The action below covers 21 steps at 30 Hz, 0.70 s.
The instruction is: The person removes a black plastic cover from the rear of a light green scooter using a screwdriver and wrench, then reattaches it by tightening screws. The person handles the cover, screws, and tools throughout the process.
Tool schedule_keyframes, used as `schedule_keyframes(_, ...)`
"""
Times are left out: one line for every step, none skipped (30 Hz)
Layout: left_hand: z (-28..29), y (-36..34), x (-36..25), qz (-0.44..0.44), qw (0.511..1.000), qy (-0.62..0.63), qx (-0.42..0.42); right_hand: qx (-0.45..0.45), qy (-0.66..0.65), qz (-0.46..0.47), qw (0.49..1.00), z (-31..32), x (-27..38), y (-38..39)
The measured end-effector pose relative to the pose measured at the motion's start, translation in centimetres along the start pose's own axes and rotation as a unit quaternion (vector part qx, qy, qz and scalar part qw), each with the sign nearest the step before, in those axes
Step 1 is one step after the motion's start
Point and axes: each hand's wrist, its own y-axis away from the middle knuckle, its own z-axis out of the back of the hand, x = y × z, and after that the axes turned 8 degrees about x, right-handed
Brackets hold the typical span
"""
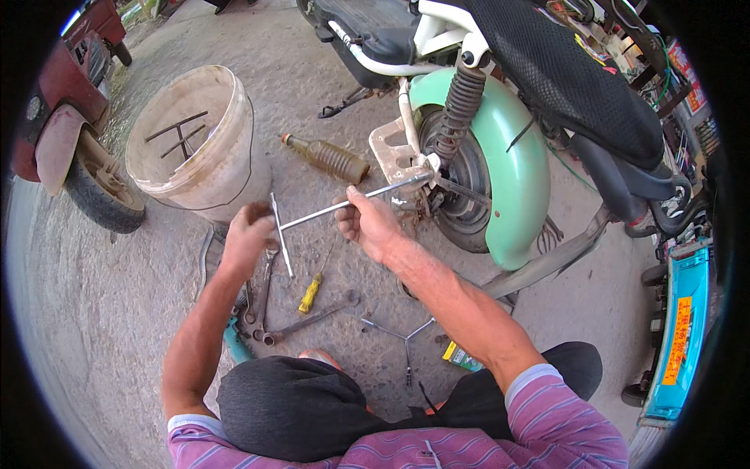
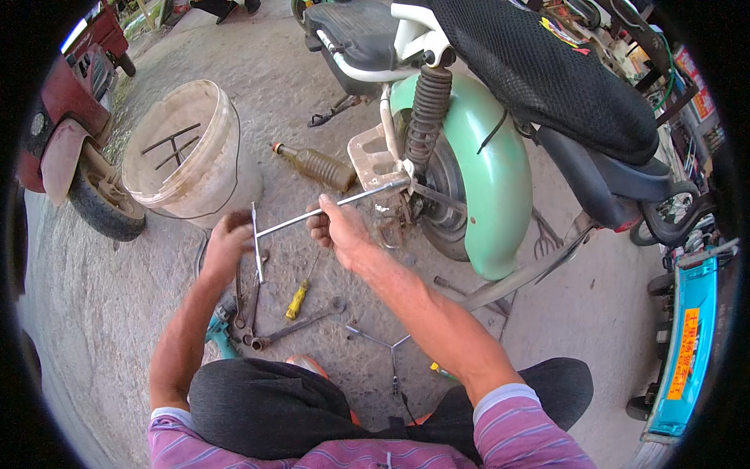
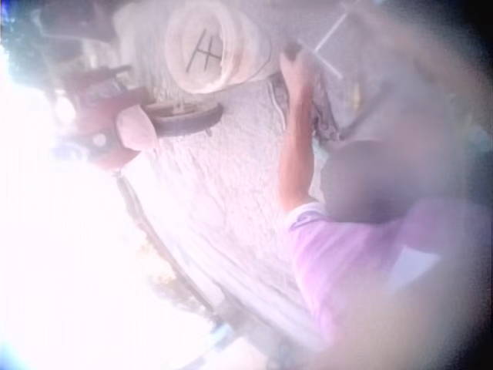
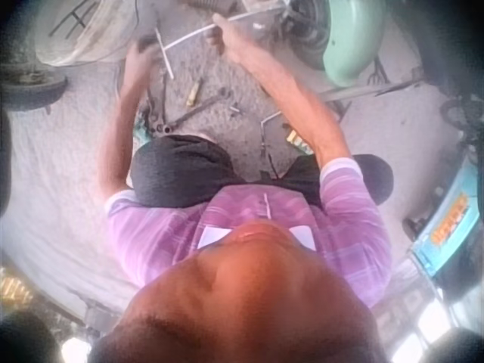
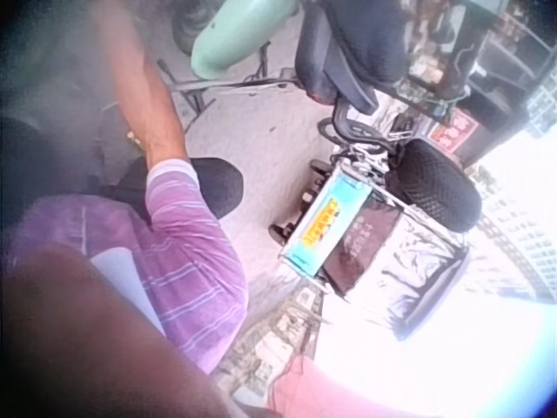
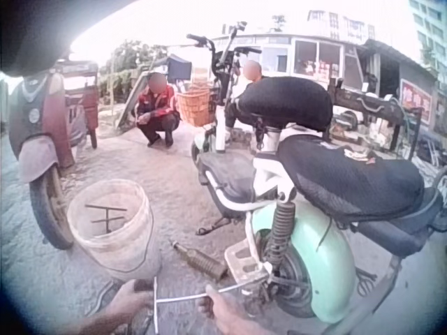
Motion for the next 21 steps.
schedule_keyframes(0.4, 0.5, -1.0, 0.102, 0.966, 0.228, 0.073, -0.002, 0.001, 0.001, 1.0, -0.1, -0.1, 0.1)
schedule_keyframes(0.8, 1.0, -1.9, 0.194, 0.864, 0.442, 0.144, 0.001, 0.0, 0.005, 1.0, -0.3, -0.1, 0.0)
schedule_keyframes(0.5, 1.2, -2.8, 0.178, 0.882, 0.411, 0.149, 0.008, 0.001, 0.011, 1.0, -0.4, 0.2, -0.2)
schedule_keyframes(-0.7, 1.4, -3.2, 0.162, 0.894, 0.385, 0.164, 0.016, -0.003, 0.017, 1.0, -0.2, 0.2, -0.1)
schedule_keyframes(-1.5, 1.4, -3.3, 0.118, 0.899, 0.373, 0.195, 0.028, -0.009, 0.028, 0.999, -0.4, 0.1, -0.4)
schedule_keyframes(-3.1, 1.0, -3.2, 0.094, 0.906, 0.382, 0.153, 0.024, -0.009, 0.021, 0.999, -0.1, 0.3, -0.3)
schedule_keyframes(-3.9, 1.1, -3.1, 0.047, 0.967, 0.232, 0.091, 0.019, -0.013, 0.01, 1.0, -0.1, 0.2, 0.1)
schedule_keyframes(-4.1, 0.9, -3.0, -0.031, 0.994, 0.092, 0.044, 0.006, -0.017, 0.0, 1.0, -0.1, 0.3, 0.1)
schedule_keyframes(-4.3, 0.4, -2.8, -0.078, 0.996, -0.048, -0.004, 0.016, -0.021, 0.01, 1.0, 0.0, 0.5, 0.1)
schedule_keyframes(-4.2, 0.3, -2.6, -0.105, 0.993, -0.049, -0.015, 0.014, -0.024, 0.011, 1.0, 0.1, 0.5, 0.2)
schedule_keyframes(-4.1, 0.1, -2.3, -0.141, 0.988, -0.061, -0.012, 0.019, -0.029, 0.014, 0.999, 0.2, 0.4, 0.3)
schedule_keyframes(-3.9, 0.0, -2.1, -0.145, 0.987, -0.067, -0.009, 0.013, -0.025, 0.015, 0.999, 0.3, 0.3, 0.3)
schedule_keyframes(-3.8, 0.1, -2.0, -0.155, 0.985, -0.07, -0.006, 0.014, -0.022, 0.018, 0.999, 0.3, 0.3, 0.3)
schedule_keyframes(-4.2, -0.1, -2.2, -0.127, 0.991, -0.035, -0.011, 0.016, -0.019, 0.024, 0.999, 0.3, 0.4, 0.2)
schedule_keyframes(-3.7, 0.0, -2.5, -0.088, 0.994, 0.053, 0.048, 0.01, -0.016, 0.02, 1.0, 0.1, 0.5, 0.3)
schedule_keyframes(-3.1, 0.1, -2.8, -0.029, 0.983, 0.147, 0.106, 0.005, -0.013, 0.016, 1.0, 0.1, 0.6, 0.3)
schedule_keyframes(-2.7, 0.2, -3.2, 0.023, 0.952, 0.251, 0.171, 0.001, -0.011, 0.014, 1.0, 0.0, 0.7, 0.4)
schedule_keyframes(-3.2, 0.3, -3.4, 0.021, 0.928, 0.326, 0.176, 0.003, -0.009, 0.014, 1.0, 0.0, 0.8, 0.4)
schedule_keyframes(-3.2, 0.0, -3.6, 0.059, 0.926, 0.337, 0.157, 0.007, -0.01, 0.015, 1.0, 0.1, 0.9, 0.4)
schedule_keyframes(-3.1, -0.5, -3.8, 0.087, 0.919, 0.354, 0.15, 0.011, -0.012, 0.016, 1.0, 0.1, 0.9, 0.4)
schedule_keyframes(-3.2, -0.8, -4.0, 0.13, 0.918, 0.35, 0.131, 0.014, -0.014, 0.016, 1.0, 0.1, 0.9, 0.4)
